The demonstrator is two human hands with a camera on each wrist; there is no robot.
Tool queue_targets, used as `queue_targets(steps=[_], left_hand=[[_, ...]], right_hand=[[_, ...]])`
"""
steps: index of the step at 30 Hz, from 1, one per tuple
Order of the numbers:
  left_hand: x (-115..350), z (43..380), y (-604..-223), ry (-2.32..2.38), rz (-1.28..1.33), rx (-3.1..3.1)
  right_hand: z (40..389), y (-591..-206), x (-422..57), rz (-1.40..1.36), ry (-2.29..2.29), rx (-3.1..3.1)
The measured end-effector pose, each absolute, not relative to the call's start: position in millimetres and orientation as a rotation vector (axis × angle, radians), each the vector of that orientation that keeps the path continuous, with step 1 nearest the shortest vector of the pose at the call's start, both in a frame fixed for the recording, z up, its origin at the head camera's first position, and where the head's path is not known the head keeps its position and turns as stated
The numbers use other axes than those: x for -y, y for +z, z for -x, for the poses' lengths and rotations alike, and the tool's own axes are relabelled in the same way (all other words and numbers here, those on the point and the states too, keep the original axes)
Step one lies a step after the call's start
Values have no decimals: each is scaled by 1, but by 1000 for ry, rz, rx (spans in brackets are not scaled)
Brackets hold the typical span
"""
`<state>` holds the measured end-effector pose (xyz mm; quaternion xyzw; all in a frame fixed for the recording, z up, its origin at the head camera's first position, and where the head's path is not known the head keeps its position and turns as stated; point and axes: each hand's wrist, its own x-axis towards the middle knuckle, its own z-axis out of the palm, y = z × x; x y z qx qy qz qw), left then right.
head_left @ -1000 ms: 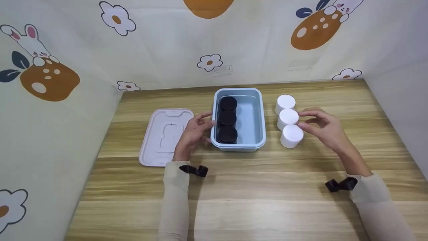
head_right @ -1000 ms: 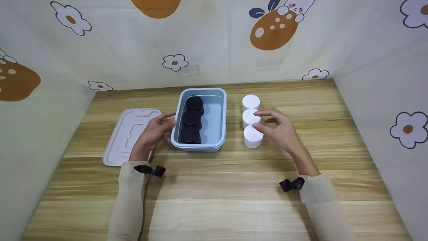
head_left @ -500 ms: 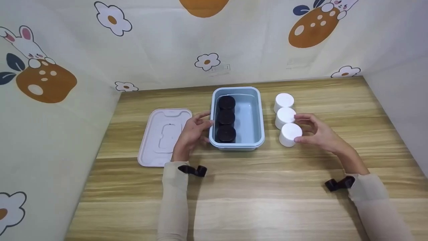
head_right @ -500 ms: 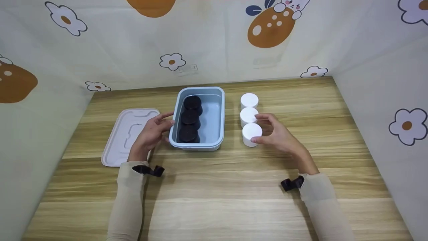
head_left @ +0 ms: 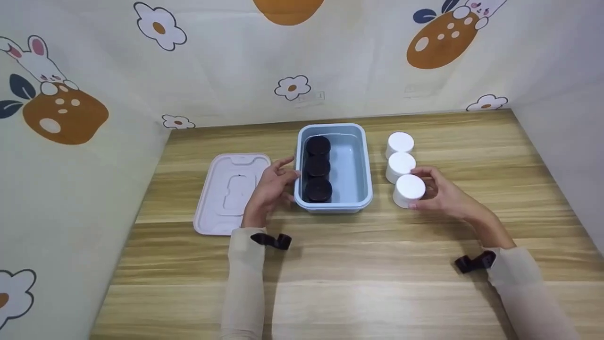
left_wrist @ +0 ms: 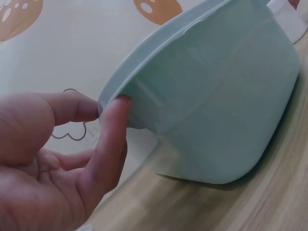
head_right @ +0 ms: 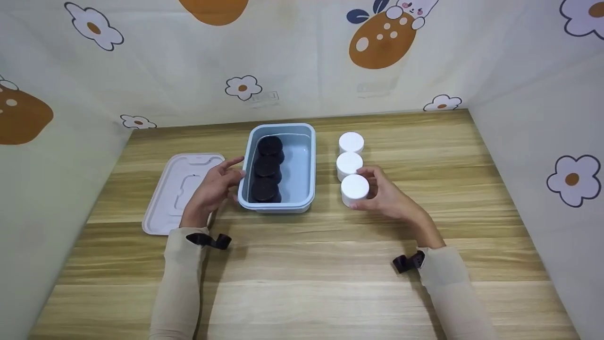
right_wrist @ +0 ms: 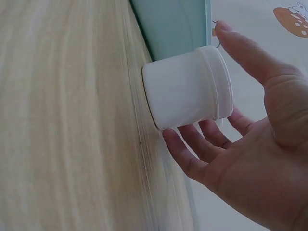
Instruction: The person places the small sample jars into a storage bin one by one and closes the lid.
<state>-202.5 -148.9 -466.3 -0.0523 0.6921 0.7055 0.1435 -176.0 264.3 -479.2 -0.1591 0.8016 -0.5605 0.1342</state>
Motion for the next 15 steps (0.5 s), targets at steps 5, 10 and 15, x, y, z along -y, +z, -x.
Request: queue_targets(steps=[5,10,15], left_hand=[[148,203,-466,2003,143,-2020],[147,202,-464,1987,167,-2033],[146,204,-464,1993,164,-2031]], right_hand=[[178,-481,-264,432,-1615,-2317],[179,-482,-263,429,-1617,-2330],[176,-480,-262,389,-1598,-2359]])
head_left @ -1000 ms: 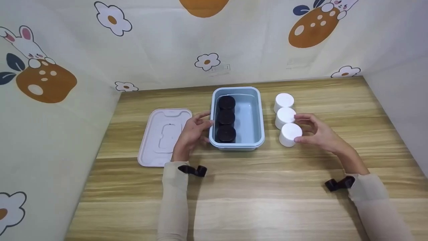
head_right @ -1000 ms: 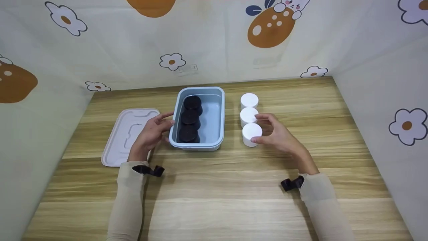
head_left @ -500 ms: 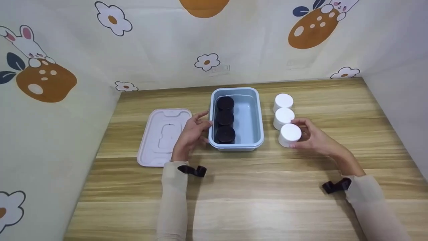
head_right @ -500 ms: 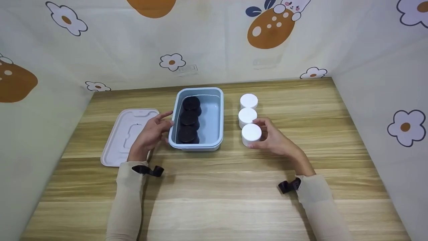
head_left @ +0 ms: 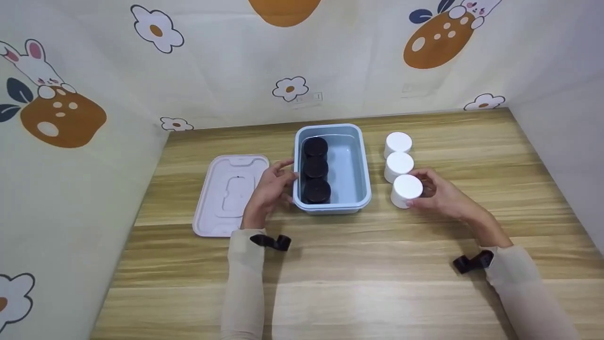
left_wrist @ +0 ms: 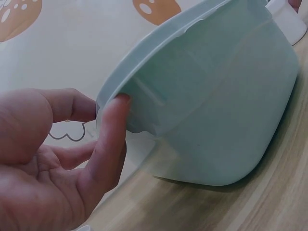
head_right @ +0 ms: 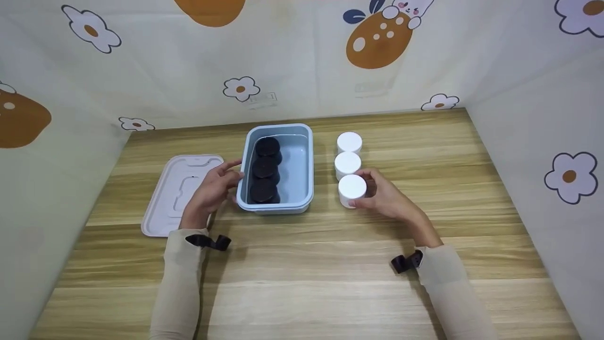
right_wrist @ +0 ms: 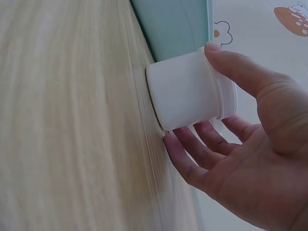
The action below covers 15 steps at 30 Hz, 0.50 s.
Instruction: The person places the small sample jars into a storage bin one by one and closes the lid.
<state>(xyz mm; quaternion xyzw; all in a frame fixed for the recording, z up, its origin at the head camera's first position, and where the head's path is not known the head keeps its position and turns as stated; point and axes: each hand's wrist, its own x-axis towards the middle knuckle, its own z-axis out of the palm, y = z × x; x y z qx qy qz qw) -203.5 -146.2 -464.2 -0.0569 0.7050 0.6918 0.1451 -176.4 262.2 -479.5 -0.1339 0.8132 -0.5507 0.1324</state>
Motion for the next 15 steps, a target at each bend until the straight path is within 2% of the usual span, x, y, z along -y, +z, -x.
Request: queue_targets(steps=[15], left_hand=[[145,203,-463,1967,127,-2079]], right_hand=[[166,-453,-245,335,-1691,-2413]])
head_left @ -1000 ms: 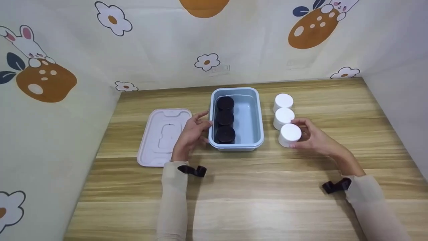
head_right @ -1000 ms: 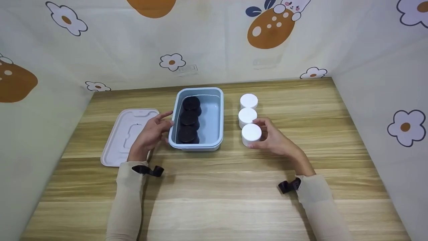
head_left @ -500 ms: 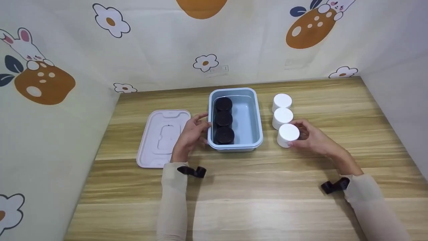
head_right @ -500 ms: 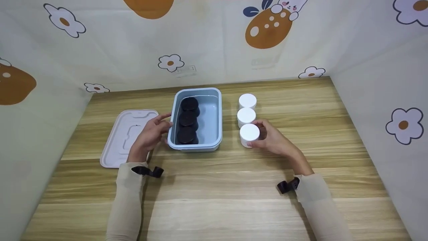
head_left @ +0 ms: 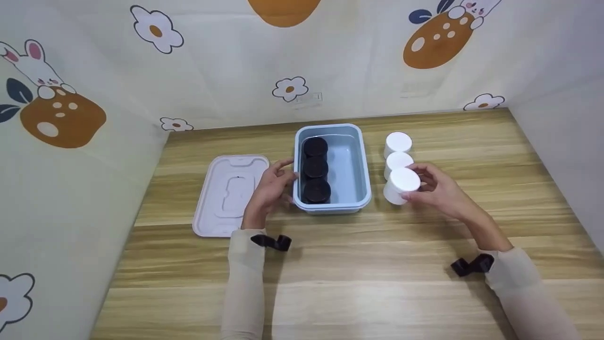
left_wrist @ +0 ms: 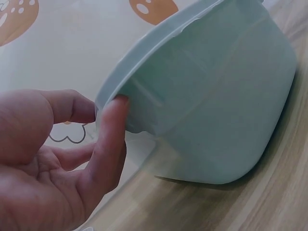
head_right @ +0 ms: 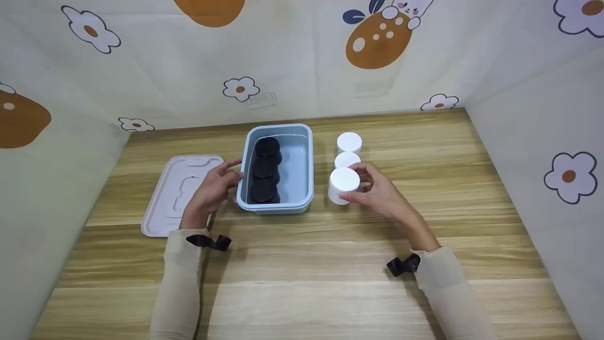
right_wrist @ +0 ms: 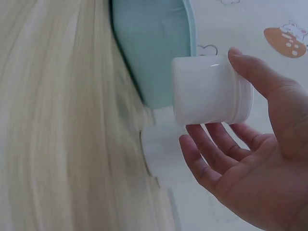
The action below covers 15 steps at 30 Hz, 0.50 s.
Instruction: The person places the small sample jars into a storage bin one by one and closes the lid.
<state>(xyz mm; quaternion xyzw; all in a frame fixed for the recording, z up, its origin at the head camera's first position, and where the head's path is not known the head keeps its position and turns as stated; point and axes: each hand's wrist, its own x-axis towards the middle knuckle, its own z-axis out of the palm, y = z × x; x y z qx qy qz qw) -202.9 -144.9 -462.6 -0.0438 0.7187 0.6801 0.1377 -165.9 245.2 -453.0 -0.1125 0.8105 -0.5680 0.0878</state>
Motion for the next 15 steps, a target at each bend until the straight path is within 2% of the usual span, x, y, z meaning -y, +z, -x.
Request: queue_targets(steps=[15], left_hand=[[145,201,-462,1956,128,-2087]], right_hand=[[172,-410,-210,310,-1875,-2456]])
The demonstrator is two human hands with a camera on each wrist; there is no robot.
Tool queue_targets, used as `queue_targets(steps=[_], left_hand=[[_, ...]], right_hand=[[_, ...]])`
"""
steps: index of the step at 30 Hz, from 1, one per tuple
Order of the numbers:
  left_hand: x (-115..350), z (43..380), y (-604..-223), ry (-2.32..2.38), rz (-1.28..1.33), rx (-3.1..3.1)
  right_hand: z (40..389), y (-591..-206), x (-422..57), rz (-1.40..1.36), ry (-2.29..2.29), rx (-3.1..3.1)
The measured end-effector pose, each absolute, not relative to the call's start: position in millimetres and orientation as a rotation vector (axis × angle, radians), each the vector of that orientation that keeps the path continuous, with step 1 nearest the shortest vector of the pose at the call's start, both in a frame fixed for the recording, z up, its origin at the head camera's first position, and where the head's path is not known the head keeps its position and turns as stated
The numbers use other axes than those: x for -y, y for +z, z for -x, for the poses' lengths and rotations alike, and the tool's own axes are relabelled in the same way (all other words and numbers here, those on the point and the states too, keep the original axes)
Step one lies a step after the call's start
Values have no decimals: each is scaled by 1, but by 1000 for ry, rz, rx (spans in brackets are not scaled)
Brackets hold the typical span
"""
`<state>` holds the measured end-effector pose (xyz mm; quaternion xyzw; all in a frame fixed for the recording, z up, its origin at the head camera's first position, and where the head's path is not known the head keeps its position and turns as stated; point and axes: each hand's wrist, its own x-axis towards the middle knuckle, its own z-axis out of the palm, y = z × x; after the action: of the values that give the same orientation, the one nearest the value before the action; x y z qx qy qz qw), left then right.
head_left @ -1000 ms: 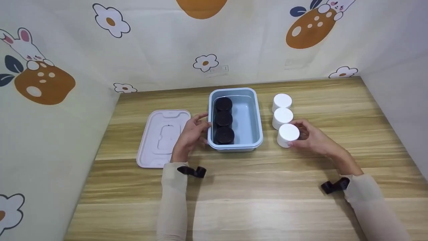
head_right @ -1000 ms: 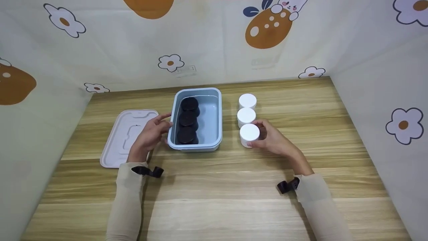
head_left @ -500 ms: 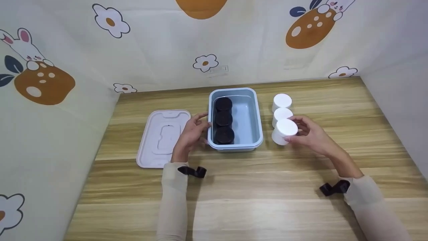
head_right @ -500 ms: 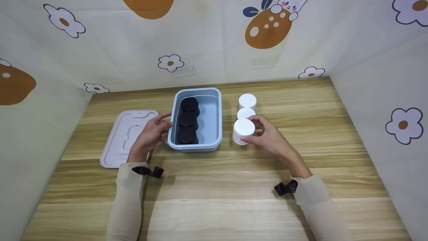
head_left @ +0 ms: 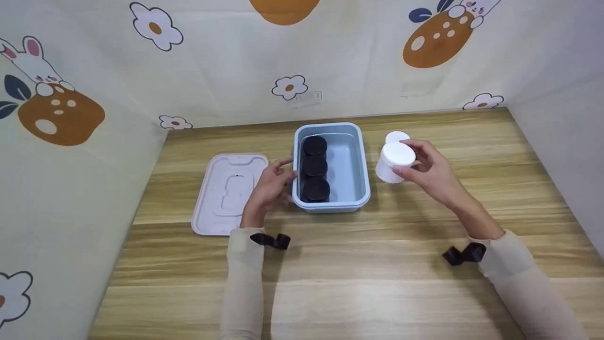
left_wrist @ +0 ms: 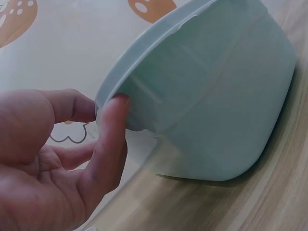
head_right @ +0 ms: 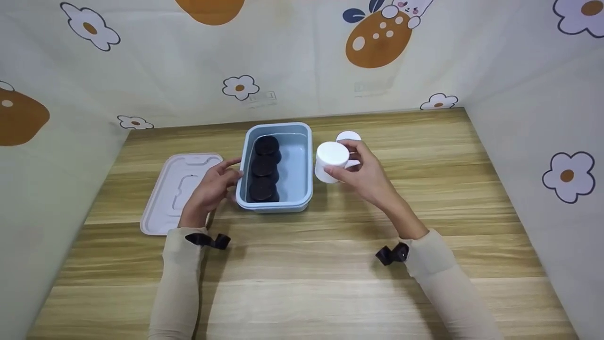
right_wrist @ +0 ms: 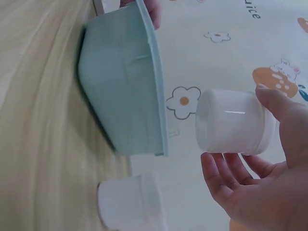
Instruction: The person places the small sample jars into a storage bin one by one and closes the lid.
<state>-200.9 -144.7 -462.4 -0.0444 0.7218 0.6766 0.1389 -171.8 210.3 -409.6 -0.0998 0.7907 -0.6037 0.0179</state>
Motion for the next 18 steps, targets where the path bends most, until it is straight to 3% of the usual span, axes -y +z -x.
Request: queue_targets(steps=[11,18], left_hand=[[146,202,-462,1939,104,-2098],[146,201,-461,1931,102,-2118]], right_hand=[[193,-375,-175,424,-1638,-2594],[207,-368,-156,334,-1585,-2559]])
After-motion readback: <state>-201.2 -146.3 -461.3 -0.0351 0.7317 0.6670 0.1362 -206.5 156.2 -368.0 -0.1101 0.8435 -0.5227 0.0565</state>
